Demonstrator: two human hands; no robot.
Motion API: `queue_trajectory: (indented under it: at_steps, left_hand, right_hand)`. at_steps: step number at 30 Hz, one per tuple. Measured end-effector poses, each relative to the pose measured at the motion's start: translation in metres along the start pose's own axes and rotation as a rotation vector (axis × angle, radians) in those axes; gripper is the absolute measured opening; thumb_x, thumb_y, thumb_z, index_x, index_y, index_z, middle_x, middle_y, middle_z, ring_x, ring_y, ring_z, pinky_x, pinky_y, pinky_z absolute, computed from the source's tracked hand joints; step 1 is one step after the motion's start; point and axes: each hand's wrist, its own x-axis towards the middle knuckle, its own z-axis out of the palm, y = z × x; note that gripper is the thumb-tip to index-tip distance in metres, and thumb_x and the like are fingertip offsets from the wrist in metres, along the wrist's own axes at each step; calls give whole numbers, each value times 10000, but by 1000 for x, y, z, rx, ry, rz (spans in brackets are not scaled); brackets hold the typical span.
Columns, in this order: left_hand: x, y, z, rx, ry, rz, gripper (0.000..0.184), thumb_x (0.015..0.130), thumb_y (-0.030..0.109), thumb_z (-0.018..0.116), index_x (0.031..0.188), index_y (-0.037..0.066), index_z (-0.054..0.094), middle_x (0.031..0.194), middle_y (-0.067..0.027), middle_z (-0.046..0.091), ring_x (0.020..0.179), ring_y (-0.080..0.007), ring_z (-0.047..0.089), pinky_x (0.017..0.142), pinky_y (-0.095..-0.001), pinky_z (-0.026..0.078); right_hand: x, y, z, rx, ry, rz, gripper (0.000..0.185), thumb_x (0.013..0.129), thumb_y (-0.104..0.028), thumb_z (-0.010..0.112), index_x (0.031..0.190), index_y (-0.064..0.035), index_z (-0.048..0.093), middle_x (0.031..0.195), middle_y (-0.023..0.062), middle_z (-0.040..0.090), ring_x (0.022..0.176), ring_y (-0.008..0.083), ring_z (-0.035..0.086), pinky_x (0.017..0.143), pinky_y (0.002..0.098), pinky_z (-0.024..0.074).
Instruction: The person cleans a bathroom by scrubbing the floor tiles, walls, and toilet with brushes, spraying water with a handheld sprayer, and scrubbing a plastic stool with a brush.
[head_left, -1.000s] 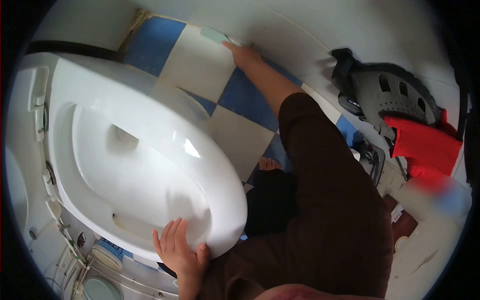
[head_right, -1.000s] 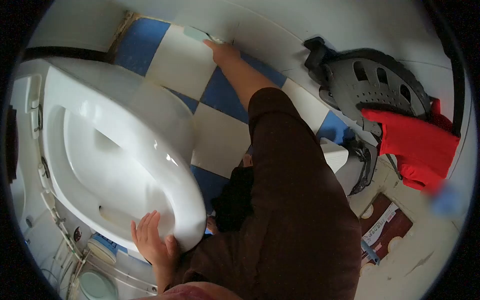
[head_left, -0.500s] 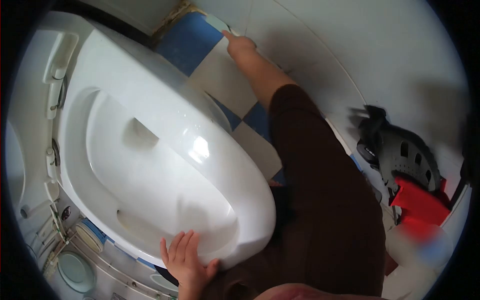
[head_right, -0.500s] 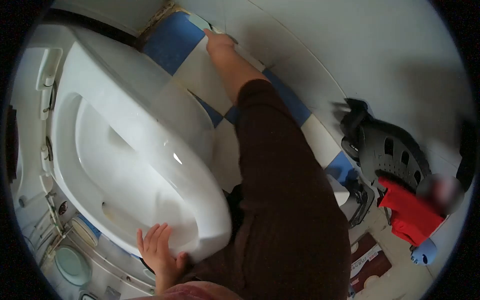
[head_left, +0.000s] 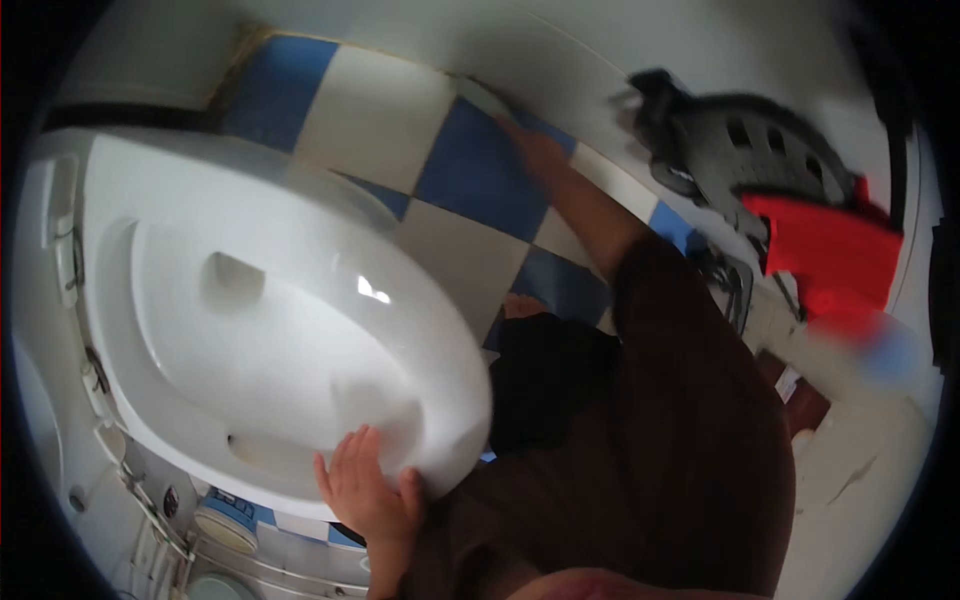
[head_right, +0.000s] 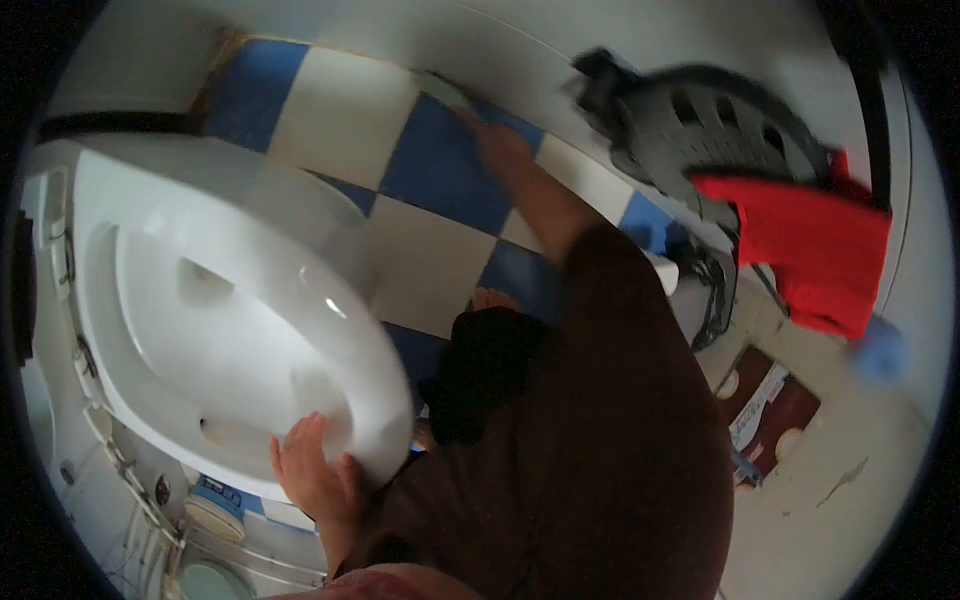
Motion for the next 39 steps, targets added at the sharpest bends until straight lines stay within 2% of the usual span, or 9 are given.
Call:
queue_trajectory:
  at_steps: [8,13,16,17,20,22,26,33,39]
  left_hand:
    - [-5,4,1,-3,57,79,417,928,343,375,1104,37,597,1065,-139,632,1013,-318,592,1023,-514,308]
    - [-5,3,10,6,127,106,417,960,346,350,1082,39,606,1043,-126,644,974,-327,599,1009,-520,322]
    - [-6,4,11,3,138,78,421,930,345,368,1091,41,610,1037,-136,640,976,-322,603,1002,-512,338]
    - [-6,4,11,7,134,73,427,932,351,364,1091,41,611,1036,-135,641,976,-322,603,1001,-512,340]
    - [-5,4,11,26,118,62,441,937,362,354,1089,40,613,1032,-129,642,976,-321,604,997,-511,346]
    - [-2,5,12,9,125,64,442,936,366,355,1084,41,614,1032,-130,642,976,-321,604,997,-507,347]
    - [-4,1,10,23,92,44,452,937,382,351,1078,44,615,1029,-131,642,970,-319,606,994,-499,352]
    - [-1,5,6,13,63,4,486,938,416,347,1079,33,612,1022,-134,644,961,-312,611,991,-492,352]
    - [-2,-1,7,17,93,22,491,927,426,363,1084,32,611,1023,-134,645,964,-310,611,990,-485,355]
  right_hand:
    - [-106,27,34,308,-44,469,575,909,-115,443,1435,-275,272,1077,213,587,987,359,606,823,462,492]
    - [-126,44,49,1577,410,1021,303,962,-153,358,1196,-2,479,1044,188,540,1021,341,544,863,501,486]
    - [-21,15,59,2160,476,788,236,955,-139,374,1079,-24,539,994,182,545,866,342,577,740,474,545]
    - [36,16,92,2241,329,510,204,860,10,510,1016,140,503,1018,264,507,869,329,580,733,419,573]
    - [89,-120,40,1798,-38,701,188,895,-162,502,988,-29,597,942,159,596,855,289,604,738,412,541]
    - [92,-176,9,2499,-267,853,369,978,-350,336,1108,-91,565,996,82,641,877,264,620,827,383,509]
    - [131,-99,23,3116,352,691,334,982,-315,342,1078,-67,544,965,107,635,846,261,619,723,389,520]
    - [79,-205,-4,2289,3,734,387,982,-300,328,1101,7,531,1130,196,541,863,306,611,685,411,558]
    - [115,-88,9,2714,299,709,384,963,-279,381,1246,-21,409,1168,199,558,1063,338,562,829,474,502]
